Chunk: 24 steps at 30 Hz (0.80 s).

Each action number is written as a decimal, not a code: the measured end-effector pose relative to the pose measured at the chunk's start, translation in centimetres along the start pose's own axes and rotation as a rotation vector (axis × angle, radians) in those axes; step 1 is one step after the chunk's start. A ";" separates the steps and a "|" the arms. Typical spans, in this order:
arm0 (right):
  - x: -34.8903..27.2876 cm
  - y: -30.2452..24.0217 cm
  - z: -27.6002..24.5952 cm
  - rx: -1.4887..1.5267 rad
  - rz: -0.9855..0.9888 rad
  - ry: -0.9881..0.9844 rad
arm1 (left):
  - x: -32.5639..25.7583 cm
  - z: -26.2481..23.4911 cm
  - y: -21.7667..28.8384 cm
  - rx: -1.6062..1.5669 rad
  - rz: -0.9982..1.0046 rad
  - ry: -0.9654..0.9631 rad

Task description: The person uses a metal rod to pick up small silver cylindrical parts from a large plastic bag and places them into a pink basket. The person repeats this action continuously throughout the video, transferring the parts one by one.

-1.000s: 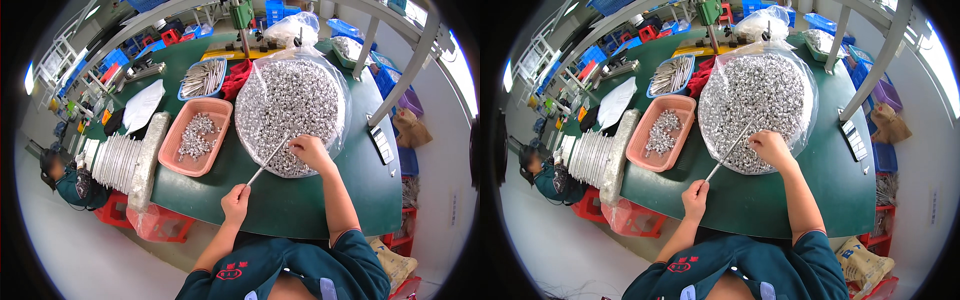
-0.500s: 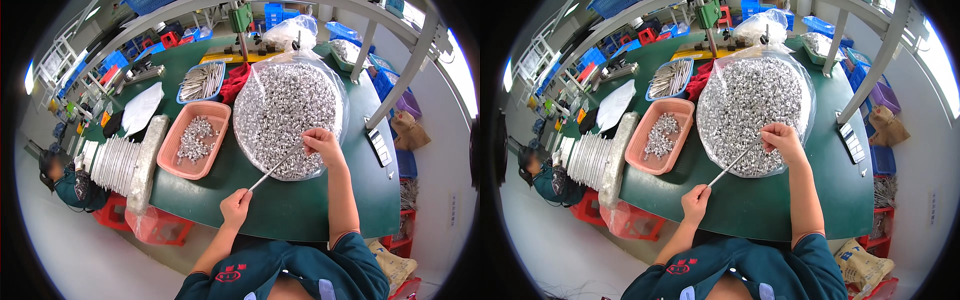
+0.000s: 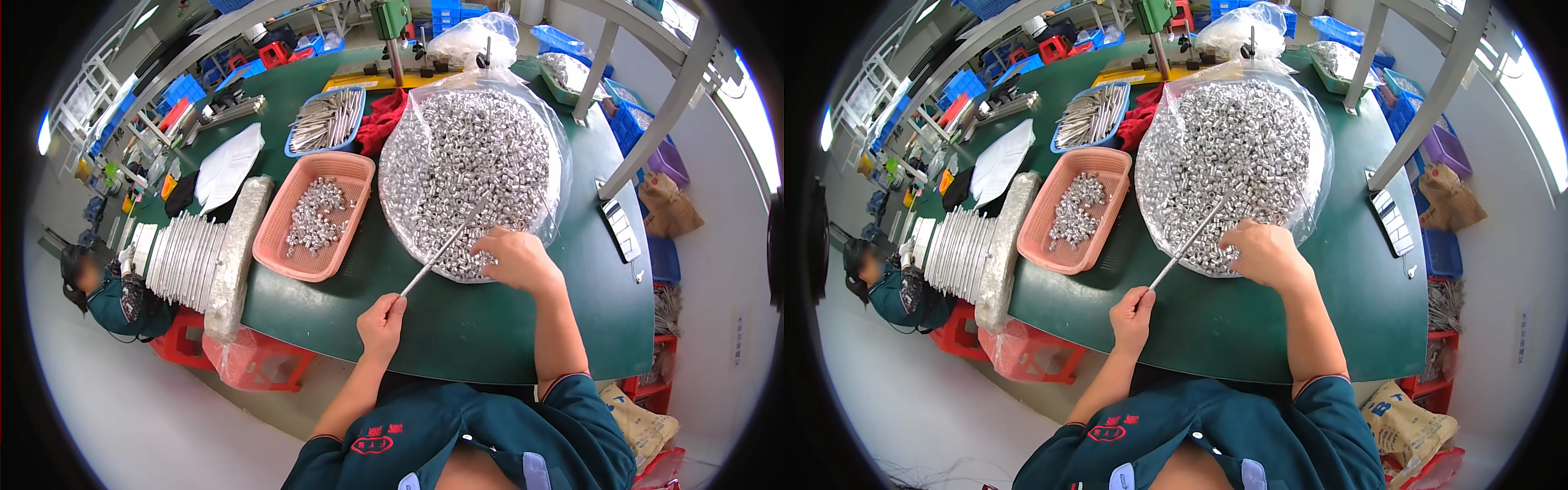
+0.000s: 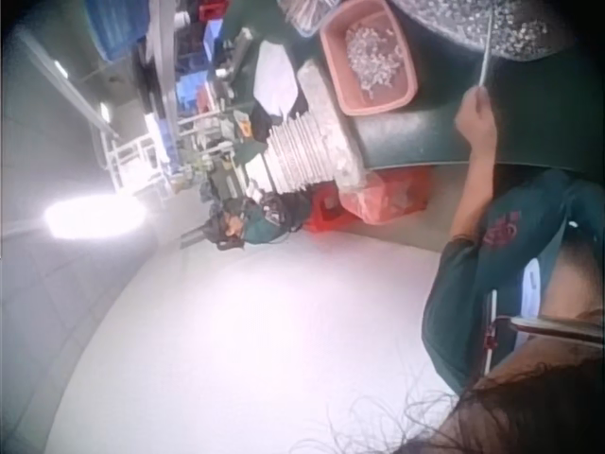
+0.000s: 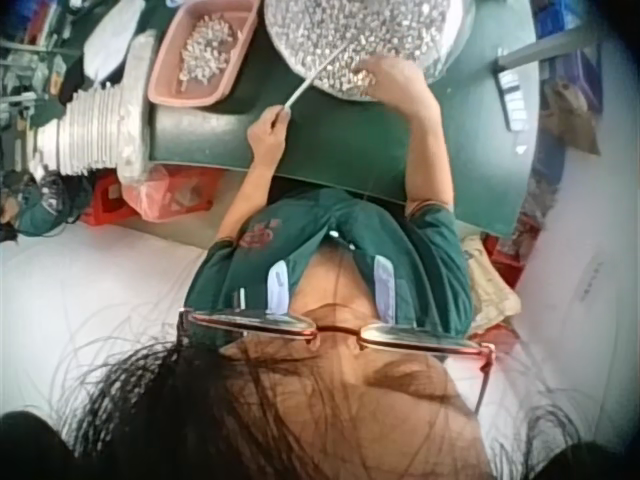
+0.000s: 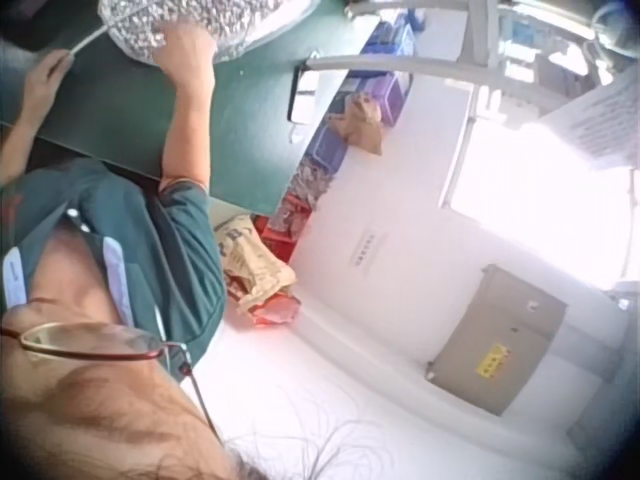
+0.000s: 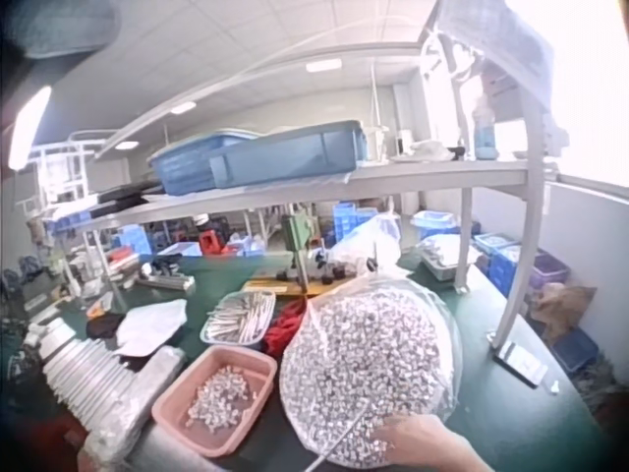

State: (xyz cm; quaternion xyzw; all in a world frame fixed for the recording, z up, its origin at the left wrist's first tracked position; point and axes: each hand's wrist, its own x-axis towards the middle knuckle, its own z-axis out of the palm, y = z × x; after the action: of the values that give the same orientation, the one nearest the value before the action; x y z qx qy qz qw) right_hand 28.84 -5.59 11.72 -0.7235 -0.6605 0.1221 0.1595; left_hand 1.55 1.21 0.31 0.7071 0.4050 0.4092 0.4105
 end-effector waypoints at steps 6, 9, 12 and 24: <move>0.7 -1.5 2.0 -0.150 0.036 -0.063 | -0.1 -0.1 0.0 -0.019 0.005 0.021; 1.1 -1.3 3.3 -0.195 0.012 0.031 | 0.1 0.1 0.0 -0.019 0.036 0.052; 1.9 -1.3 4.2 -0.226 0.042 0.090 | 0.0 0.1 0.1 0.002 0.027 0.054; 3.6 4.6 3.1 0.888 0.387 0.368 | -0.1 0.0 0.0 0.049 0.009 0.007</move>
State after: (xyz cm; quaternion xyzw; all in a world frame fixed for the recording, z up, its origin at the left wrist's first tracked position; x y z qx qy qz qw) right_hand 32.26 -2.12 7.22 -0.7045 -0.3604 0.2884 0.5391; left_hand 1.50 1.13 0.35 0.7173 0.4130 0.4035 0.3900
